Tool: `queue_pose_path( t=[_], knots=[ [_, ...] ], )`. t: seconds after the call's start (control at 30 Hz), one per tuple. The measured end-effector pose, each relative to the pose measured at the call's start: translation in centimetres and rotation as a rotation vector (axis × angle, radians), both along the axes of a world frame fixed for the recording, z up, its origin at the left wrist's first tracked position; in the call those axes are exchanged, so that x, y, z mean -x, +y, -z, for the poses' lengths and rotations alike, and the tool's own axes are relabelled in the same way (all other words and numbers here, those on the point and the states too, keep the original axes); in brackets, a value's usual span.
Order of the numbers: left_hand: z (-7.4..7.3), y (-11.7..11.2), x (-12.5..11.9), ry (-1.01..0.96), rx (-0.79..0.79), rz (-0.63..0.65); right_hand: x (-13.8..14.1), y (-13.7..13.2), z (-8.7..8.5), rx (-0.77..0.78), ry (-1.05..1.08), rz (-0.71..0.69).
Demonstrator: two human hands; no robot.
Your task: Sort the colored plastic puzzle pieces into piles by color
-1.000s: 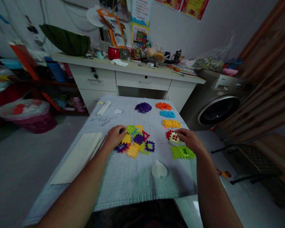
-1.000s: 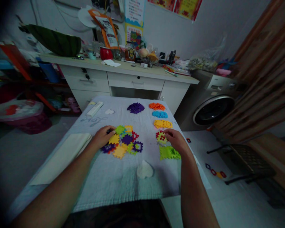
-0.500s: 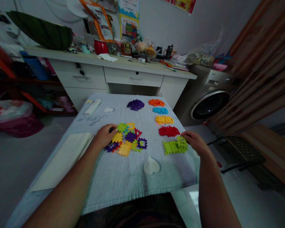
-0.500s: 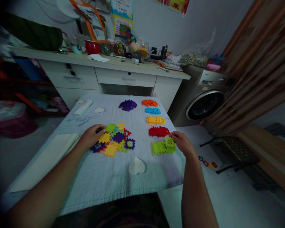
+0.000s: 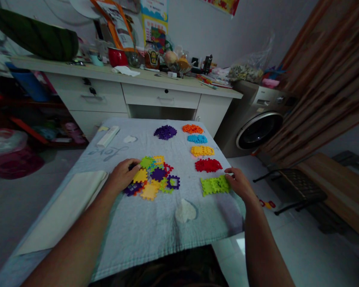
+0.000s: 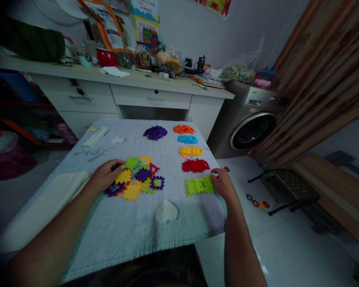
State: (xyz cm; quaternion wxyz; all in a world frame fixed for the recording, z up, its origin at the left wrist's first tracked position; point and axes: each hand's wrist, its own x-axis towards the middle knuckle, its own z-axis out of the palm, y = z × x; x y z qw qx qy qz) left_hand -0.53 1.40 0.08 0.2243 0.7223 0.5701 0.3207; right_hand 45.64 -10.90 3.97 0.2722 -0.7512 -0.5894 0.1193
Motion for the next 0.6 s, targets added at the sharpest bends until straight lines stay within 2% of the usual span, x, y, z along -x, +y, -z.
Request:
queue_pose_path(
  t=[0.2, 0.37, 0.6],
  knots=[
    [-0.5, -0.3, -0.2, -0.008, 0.01, -0.002, -0.5, -0.6, 1.0, 0.016, -0.019, -0.048],
    [-0.6, -0.6, -0.4, -0.044, 0.017, -0.018, 0.0, -0.6, 0.4, 0.001, -0.069, -0.061],
    [-0.8, -0.9, -0.5, -0.086, 0.013, -0.025, 1.1, -1.2, -0.3, 0.159, -0.085, -0.037]
  ],
)
